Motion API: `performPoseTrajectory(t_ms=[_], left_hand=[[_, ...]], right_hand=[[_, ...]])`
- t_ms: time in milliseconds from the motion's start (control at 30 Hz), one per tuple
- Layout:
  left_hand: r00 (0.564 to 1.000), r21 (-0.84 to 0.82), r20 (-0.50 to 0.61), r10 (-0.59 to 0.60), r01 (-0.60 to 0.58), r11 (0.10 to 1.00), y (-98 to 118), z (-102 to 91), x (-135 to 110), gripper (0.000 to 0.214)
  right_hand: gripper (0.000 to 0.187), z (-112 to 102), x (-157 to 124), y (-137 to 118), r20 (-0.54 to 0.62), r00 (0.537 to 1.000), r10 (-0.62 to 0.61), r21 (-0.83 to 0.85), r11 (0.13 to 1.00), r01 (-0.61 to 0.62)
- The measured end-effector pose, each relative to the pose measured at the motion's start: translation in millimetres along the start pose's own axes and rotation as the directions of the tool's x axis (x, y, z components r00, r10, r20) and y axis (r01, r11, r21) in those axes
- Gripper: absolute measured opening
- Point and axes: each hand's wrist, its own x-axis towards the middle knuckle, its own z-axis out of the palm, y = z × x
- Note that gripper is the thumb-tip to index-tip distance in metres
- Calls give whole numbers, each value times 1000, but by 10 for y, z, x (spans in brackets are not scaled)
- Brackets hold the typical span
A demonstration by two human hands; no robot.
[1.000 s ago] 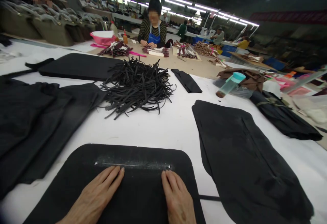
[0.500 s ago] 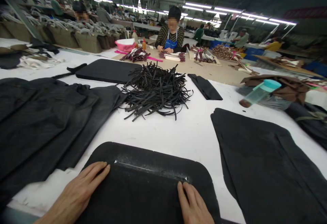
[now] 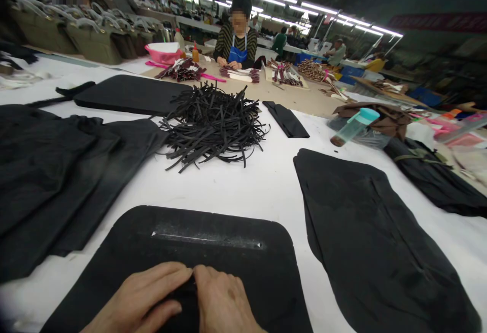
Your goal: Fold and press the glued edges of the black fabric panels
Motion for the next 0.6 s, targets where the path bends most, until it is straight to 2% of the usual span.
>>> performPoseTrajectory(t_ms=[133, 200, 233, 300, 333, 400, 500, 600], left_hand=[[1000, -243, 16, -22, 25, 970, -70, 36, 23, 28], [979, -335, 118, -164, 194, 922, -126, -9, 23, 28], [945, -364, 190, -266, 319, 875, -163, -48, 22, 29], [832, -385, 312, -458, 551, 740, -265, -141, 16, 33], [774, -393, 346, -530, 633, 667, -329, -188, 11, 35], [691, -443, 374, -618, 719, 536, -466, -267, 6, 35], [622, -524, 384, -682, 755, 394, -623, -334, 35, 33], [596, -522, 313, -740, 759, 390, -676, -350, 120, 32]], right_hand=[[26, -101, 65, -42, 207, 973, 97, 181, 974, -136], [24, -125, 66, 14, 234, 968, 91, 346, 923, -170], [21, -127, 58, 70, 234, 968, 95, 436, 879, -192], [16, -115, 25, 237, 229, 963, 144, 582, 773, -253], [18, -109, 2, 341, 231, 954, 190, 626, 722, -295], [25, -114, -48, 562, 242, 931, 274, 677, 640, -364], [30, -182, -100, 853, 226, 919, 324, 695, 607, -385], [35, -275, -103, 1050, 148, 915, 376, 657, 654, -375]])
